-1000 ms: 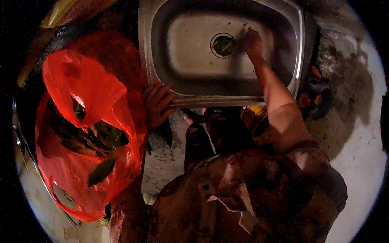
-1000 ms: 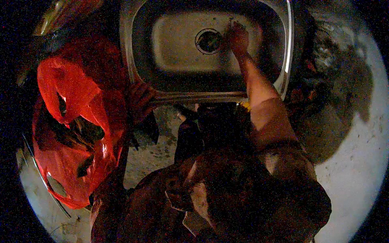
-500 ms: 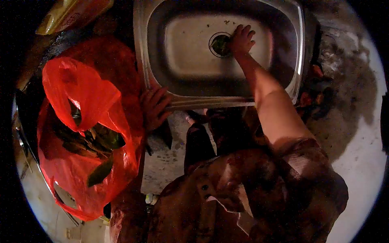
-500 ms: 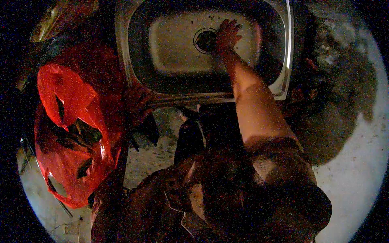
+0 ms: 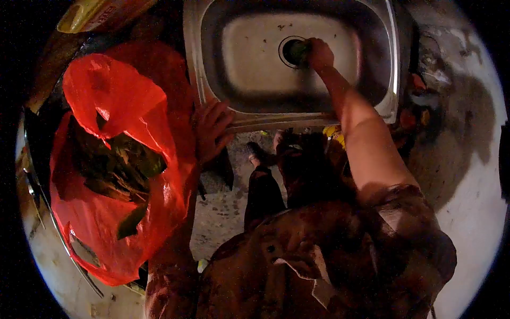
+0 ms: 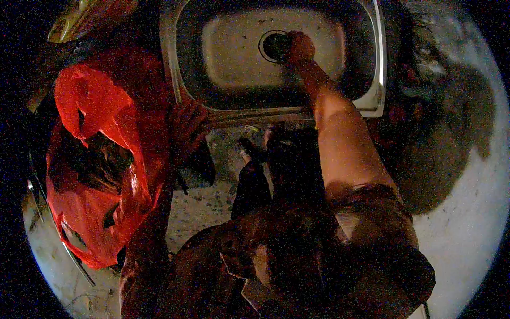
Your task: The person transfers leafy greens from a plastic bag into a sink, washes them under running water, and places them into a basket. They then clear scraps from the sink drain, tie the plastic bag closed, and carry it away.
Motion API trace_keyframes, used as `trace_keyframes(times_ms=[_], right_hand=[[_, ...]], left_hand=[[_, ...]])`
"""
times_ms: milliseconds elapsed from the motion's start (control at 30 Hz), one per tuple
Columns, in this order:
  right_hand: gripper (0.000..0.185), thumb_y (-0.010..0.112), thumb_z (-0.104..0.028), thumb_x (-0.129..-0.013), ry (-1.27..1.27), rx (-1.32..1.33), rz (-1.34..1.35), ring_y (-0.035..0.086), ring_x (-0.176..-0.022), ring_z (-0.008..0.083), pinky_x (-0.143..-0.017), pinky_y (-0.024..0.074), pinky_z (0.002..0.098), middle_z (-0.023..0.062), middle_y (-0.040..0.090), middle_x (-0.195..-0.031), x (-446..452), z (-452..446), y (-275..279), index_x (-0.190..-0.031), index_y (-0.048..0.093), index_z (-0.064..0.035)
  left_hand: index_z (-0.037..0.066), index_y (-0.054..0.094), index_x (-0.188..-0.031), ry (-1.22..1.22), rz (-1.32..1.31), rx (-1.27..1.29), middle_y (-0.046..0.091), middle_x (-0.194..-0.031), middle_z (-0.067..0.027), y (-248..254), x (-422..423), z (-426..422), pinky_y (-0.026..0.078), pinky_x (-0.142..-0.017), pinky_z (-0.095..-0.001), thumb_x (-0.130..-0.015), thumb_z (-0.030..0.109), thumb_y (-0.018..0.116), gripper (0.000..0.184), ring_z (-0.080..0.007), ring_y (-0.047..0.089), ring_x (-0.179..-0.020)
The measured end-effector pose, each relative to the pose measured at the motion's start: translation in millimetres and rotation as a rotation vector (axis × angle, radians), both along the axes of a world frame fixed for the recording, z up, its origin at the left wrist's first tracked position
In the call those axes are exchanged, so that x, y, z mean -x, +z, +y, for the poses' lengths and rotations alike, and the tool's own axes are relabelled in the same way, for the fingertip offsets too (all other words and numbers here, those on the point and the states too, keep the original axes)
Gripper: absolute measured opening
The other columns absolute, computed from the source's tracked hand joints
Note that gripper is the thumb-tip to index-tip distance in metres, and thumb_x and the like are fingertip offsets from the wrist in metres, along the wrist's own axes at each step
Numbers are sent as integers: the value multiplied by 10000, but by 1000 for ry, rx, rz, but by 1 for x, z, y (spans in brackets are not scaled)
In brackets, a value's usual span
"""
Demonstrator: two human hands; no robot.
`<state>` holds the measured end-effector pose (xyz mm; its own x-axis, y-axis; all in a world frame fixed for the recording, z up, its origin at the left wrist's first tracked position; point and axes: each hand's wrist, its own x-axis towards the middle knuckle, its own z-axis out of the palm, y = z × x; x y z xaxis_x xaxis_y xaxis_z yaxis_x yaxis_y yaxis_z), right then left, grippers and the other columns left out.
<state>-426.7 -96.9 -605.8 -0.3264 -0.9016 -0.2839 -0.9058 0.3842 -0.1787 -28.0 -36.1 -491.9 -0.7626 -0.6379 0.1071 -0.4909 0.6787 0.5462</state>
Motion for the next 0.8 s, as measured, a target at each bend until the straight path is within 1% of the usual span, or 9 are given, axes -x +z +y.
trace_keyframes(times_ms=[167,300,400,467,533,600,633,667,800], right_hand=[[183,610,-231,-771,-23,-51,-60,654,-829,310,-748,528,437,121,681,-890,27,-2,-52,-865,682,-91],[238,595,-263,-803,301,-98,84,645,-893,351,-790,523,430,177,668,-962,55,7,-50,-944,686,-94],[251,584,-242,-815,2,28,-185,656,-839,338,-716,531,431,192,665,-890,75,29,-4,-1002,651,-88],[261,578,-213,-824,-201,125,-345,661,-809,317,-674,534,422,190,663,-861,74,58,51,-1046,616,-81],[278,573,-152,-836,-393,222,-487,663,-794,270,-648,533,391,166,660,-870,67,105,120,-1101,559,-69],[303,562,-81,-849,-610,366,-682,654,-812,229,-649,527,345,136,649,-878,60,164,187,-1149,531,-48],[314,561,-77,-858,-642,503,-741,648,-812,212,-649,525,331,129,644,-876,65,201,199,-1166,526,-32],[327,563,-87,-866,-676,571,-671,643,-807,197,-651,523,320,123,643,-880,66,235,215,-1185,522,-26],[359,573,-143,-886,-802,592,-58,613,-760,146,-653,509,289,102,638,-885,72,362,256,-1229,530,-46]], left_hand=[[120,608,-1162,-7,95,22,483,-1357,-93,2,6,-7,294,-1037,-495,-640,220,753,551,-332,410,-1269],[108,611,-1160,273,273,-663,501,-1336,-103,21,14,-7,298,-1033,-501,-639,204,756,548,-344,424,-1253],[101,607,-1168,199,197,-413,506,-1325,-113,19,12,-12,299,-1031,-507,-650,198,756,547,-353,432,-1242],[98,607,-1169,14,56,58,508,-1319,-119,-3,2,-11,298,-1032,-507,-654,189,759,545,-359,432,-1241],[96,599,-1180,257,271,-543,515,-1310,-119,18,8,-9,296,-1036,-505,-669,193,749,542,-362,435,-1239],[94,590,-1194,238,251,-541,520,-1305,-120,25,12,-8,299,-1036,-503,-700,205,730,526,-364,437,-1238],[93,584,-1203,92,142,-237,521,-1305,-120,16,7,-12,302,-1034,-503,-724,215,717,512,-364,438,-1239],[92,578,-1211,-56,43,67,523,-1304,-120,10,4,-15,305,-1032,-502,-748,225,704,498,-364,439,-1239],[93,562,-1232,-92,-4,241,512,-1319,-137,-5,-4,-17,322,-1017,-512,-839,267,640,437,-369,441,-1240]])
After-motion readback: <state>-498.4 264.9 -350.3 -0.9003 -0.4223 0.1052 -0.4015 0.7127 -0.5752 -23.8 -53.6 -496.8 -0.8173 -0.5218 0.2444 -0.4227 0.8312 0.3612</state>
